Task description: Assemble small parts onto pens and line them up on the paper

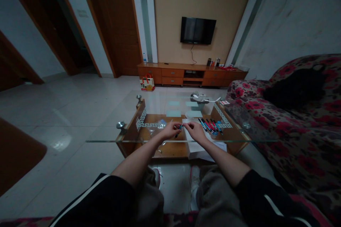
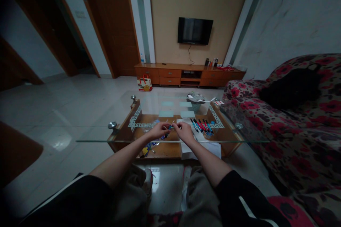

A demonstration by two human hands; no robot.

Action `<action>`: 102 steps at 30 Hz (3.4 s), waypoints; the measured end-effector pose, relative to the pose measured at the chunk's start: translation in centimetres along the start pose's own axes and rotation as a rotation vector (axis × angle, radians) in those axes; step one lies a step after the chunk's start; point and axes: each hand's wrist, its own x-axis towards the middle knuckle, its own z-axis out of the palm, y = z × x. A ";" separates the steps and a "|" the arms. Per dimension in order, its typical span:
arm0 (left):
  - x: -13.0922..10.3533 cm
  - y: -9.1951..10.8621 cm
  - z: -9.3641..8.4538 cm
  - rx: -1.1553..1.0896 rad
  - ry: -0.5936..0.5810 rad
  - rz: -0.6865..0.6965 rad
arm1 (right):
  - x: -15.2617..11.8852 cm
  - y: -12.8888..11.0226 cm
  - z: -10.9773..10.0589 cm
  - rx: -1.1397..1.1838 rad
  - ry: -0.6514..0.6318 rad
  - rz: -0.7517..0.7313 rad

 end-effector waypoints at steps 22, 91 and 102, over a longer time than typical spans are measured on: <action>-0.1 -1.4 -0.3 -0.010 0.103 0.000 | -0.6 2.8 0.8 -0.514 -0.415 0.106; -0.6 1.1 -0.4 0.430 -0.083 0.196 | 0.8 1.0 2.0 0.620 0.010 0.225; -0.6 0.9 0.2 0.290 -0.085 0.212 | 1.0 0.1 2.0 0.637 0.006 0.242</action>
